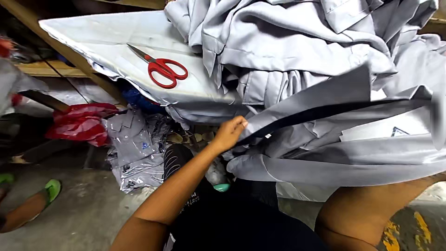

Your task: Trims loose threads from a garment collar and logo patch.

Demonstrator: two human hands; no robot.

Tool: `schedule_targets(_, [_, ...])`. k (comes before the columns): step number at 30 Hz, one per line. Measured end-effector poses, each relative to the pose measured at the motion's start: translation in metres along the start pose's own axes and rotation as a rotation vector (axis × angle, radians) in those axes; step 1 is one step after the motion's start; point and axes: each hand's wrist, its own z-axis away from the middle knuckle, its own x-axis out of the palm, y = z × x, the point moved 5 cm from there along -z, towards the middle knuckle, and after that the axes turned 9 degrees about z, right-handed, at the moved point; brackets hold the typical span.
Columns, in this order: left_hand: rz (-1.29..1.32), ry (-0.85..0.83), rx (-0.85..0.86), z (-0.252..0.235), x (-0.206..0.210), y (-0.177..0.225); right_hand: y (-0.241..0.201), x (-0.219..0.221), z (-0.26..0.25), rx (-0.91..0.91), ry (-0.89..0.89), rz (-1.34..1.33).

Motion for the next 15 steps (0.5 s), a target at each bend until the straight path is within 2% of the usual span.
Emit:
schedule_targets(1, [-0.050,0.032,0.029,0.001,-0.018,0.013,0.001,0.004,0.005,0.084,0.254,0.133])
schedule_targets(2, [-0.102,0.064,0.055,0.004,-0.034,0.026,0.004,0.013,0.007,0.176,0.356,0.225])
schedule_targets(4, [-0.201,0.113,0.091,0.011,-0.057,0.048,0.016,0.030,0.011,0.265,0.269,0.308])
schedule_targets(8, [-0.346,0.166,0.162,0.026,-0.085,0.070,0.042,0.057,0.015,0.274,0.233,0.277])
schedule_targets(10, [-0.432,0.299,0.190,0.034,-0.109,0.073,0.049,0.074,0.009,0.296,0.194,0.242])
schedule_targets(12, [-0.485,0.518,0.174,0.047,-0.136,0.072,0.055,0.111,-0.005,0.303,0.069,0.263])
schedule_targets(13, [-0.446,0.574,0.136,0.056,-0.138,0.071,0.058,0.140,-0.013,0.297,0.008,0.266])
schedule_targets(14, [-0.345,0.562,0.071,0.065,-0.130,0.069,0.063,0.169,-0.017,0.294,-0.065,0.250])
schedule_targets(15, [-0.179,0.464,-0.017,0.073,-0.110,0.064,0.072,0.196,-0.018,0.292,-0.153,0.221])
